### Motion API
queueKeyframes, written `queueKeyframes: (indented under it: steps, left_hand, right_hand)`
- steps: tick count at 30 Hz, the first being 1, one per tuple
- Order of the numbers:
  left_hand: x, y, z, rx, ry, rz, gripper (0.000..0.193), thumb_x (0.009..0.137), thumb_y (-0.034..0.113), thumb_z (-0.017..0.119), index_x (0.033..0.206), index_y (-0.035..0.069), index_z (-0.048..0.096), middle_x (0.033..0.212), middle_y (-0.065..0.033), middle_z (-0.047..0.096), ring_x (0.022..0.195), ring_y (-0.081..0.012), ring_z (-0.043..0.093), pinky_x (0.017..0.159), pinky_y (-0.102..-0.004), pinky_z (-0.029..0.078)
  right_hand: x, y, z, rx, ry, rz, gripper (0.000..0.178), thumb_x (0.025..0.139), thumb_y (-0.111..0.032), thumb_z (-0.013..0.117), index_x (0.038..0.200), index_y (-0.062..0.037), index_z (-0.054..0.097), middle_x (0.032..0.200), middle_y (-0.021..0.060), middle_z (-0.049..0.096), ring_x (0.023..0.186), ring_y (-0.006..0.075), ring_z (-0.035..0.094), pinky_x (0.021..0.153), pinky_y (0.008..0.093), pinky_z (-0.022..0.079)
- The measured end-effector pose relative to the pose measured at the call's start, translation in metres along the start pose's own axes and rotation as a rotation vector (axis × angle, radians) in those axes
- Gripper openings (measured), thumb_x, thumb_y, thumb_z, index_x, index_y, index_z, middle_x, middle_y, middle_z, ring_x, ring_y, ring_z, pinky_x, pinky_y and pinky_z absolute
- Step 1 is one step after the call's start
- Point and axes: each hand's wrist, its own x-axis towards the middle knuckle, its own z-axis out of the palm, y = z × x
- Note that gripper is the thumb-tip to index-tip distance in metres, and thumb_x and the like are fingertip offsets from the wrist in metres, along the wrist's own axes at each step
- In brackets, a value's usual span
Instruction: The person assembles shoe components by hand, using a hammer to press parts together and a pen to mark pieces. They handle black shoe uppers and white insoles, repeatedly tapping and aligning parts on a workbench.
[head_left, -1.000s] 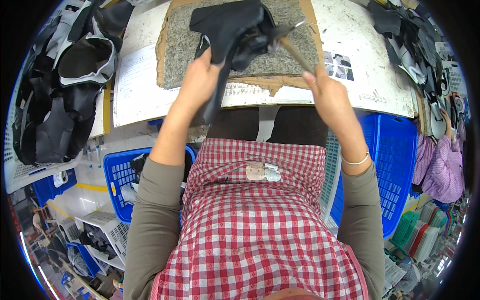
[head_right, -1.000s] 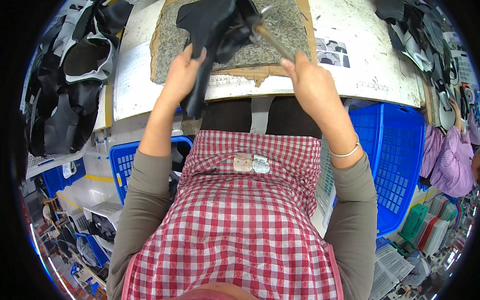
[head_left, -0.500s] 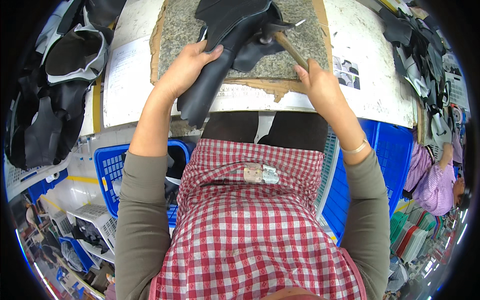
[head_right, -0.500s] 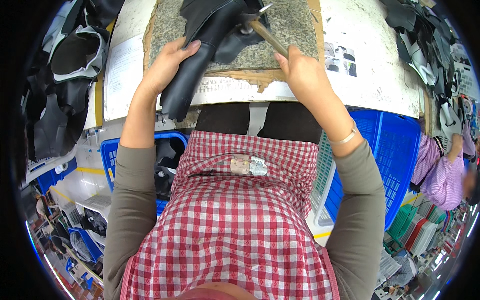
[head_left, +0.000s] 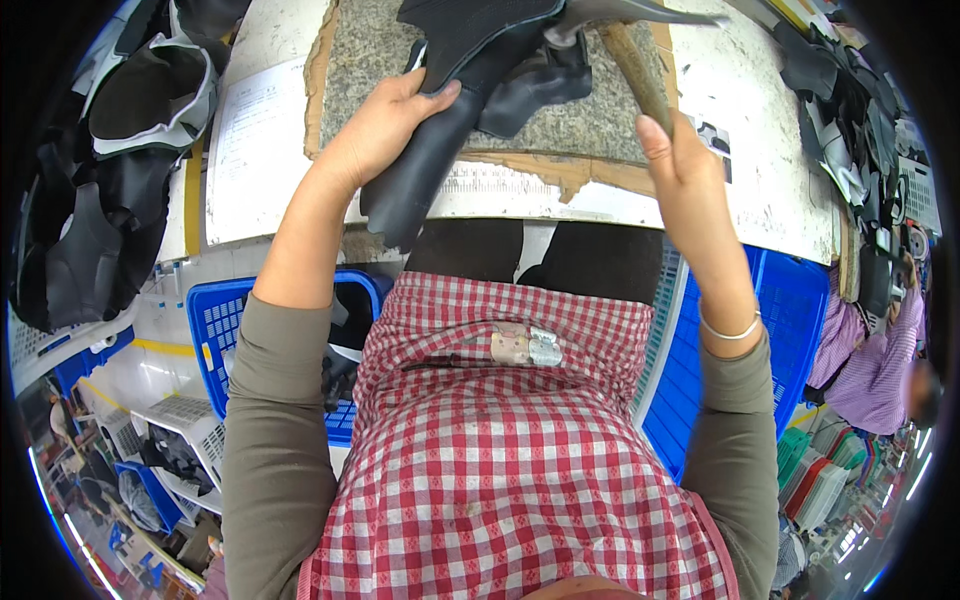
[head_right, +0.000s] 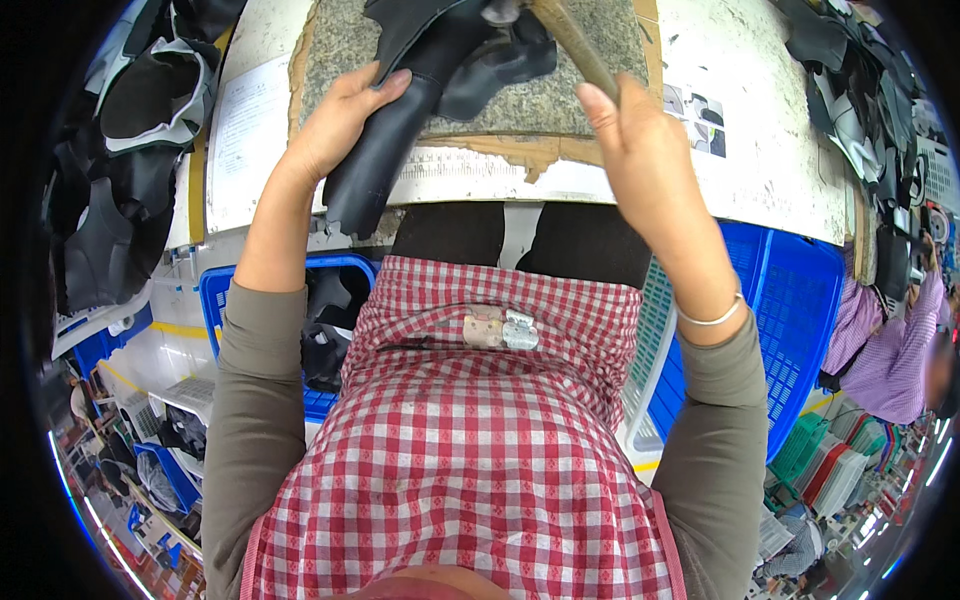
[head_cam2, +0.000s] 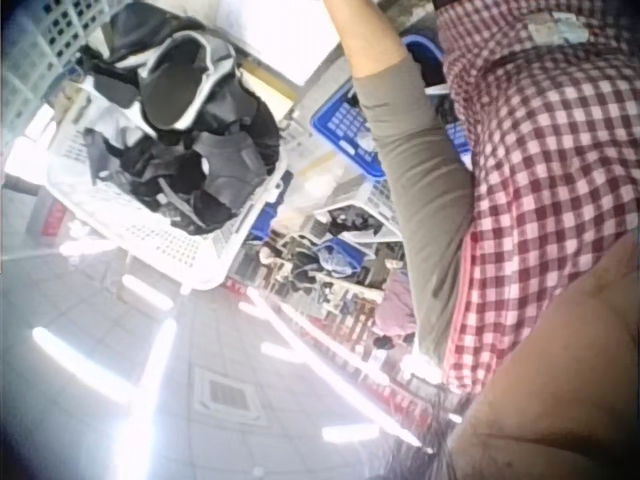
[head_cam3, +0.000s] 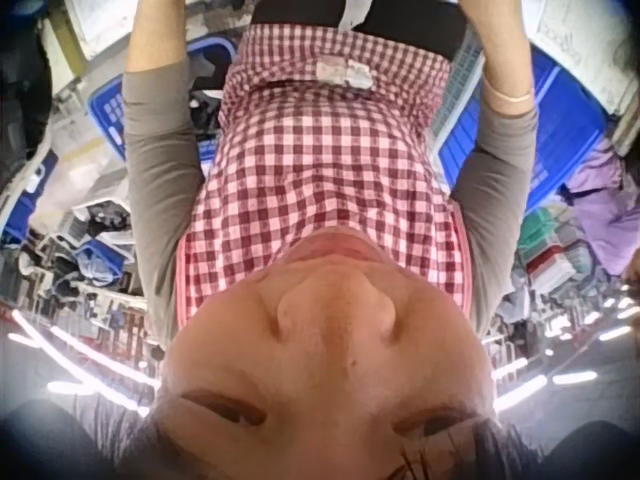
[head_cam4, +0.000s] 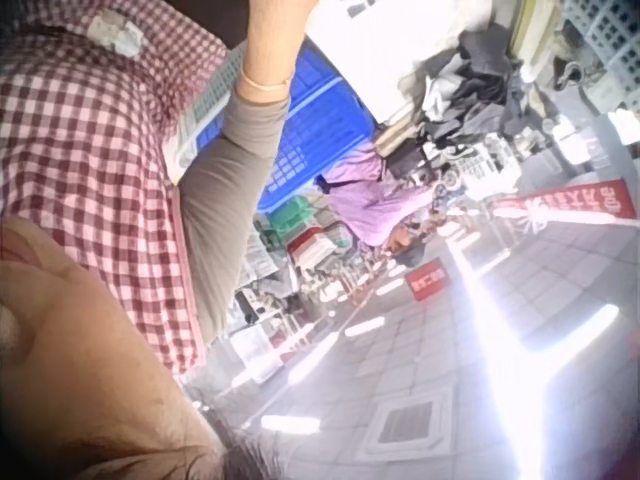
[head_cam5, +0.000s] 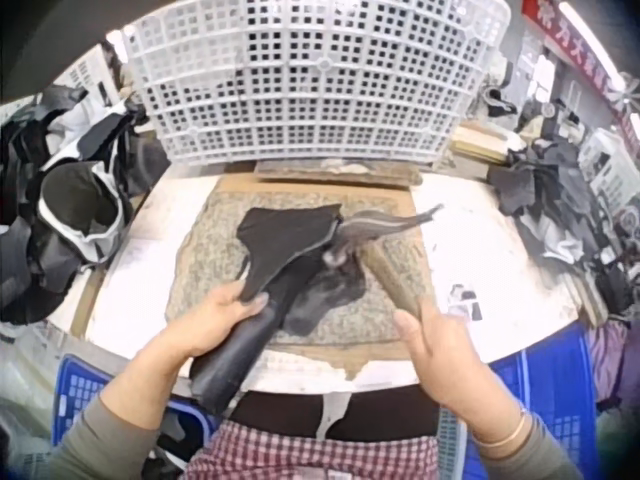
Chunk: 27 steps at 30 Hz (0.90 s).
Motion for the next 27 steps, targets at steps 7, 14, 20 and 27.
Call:
queueKeyframes:
  steps: [7, 14, 20, 27]
  left_hand:
    - [0.0, 0.045, -0.018, 0.616, -0.022, 0.215, 0.041, 0.101, 0.04, 0.063, 0.121, 0.005, 0.069, 0.097, -0.0158, 0.073, 0.09, -0.0247, 0.071, 0.085, -0.0359, 0.054]
    - [0.0, 0.158, -0.041, 1.678, 0.437, 1.221, 0.046, 0.088, 0.031, 0.07, 0.133, 0.022, 0.067, 0.16, -0.0102, 0.042, 0.153, -0.035, 0.026, 0.123, -0.0651, 0.013]
    - [0.034, 0.11, 0.023, 0.759, -0.039, 0.677, 0.073, 0.095, 0.048, 0.07, 0.156, 0.016, 0.045, 0.151, -0.0207, 0.052, 0.14, -0.0413, 0.049, 0.113, -0.0547, 0.043]
    - [0.027, 0.071, 0.06, 0.919, 0.076, 0.979, 0.061, 0.093, 0.021, 0.068, 0.151, 0.016, 0.05, 0.159, -0.0154, 0.044, 0.149, -0.0406, 0.037, 0.116, -0.0588, 0.038]
  right_hand:
    - [-0.009, 0.0, 0.013, -0.218, -0.141, -0.323, 0.043, 0.106, -0.039, 0.054, 0.094, 0.0017, 0.057, 0.063, 0.023, 0.063, 0.064, 0.0434, 0.067, 0.058, 0.0514, 0.053]
    - [-0.04, -0.015, -0.027, -0.166, -0.017, -0.353, 0.042, 0.106, -0.04, 0.056, 0.092, 0.0006, 0.056, 0.062, 0.0231, 0.063, 0.064, 0.0441, 0.067, 0.057, 0.0502, 0.053]
    - [-0.044, 0.028, -0.003, -0.259, -0.154, 0.01, 0.044, 0.107, -0.039, 0.053, 0.097, 0.0025, 0.06, 0.067, 0.0248, 0.066, 0.069, 0.0466, 0.068, 0.061, 0.0528, 0.054]
    - [-0.058, 0.082, 0.028, -0.205, 0.022, -0.125, 0.044, 0.108, -0.038, 0.053, 0.102, 0.0047, 0.061, 0.07, 0.0255, 0.067, 0.07, 0.0467, 0.069, 0.062, 0.0527, 0.055]
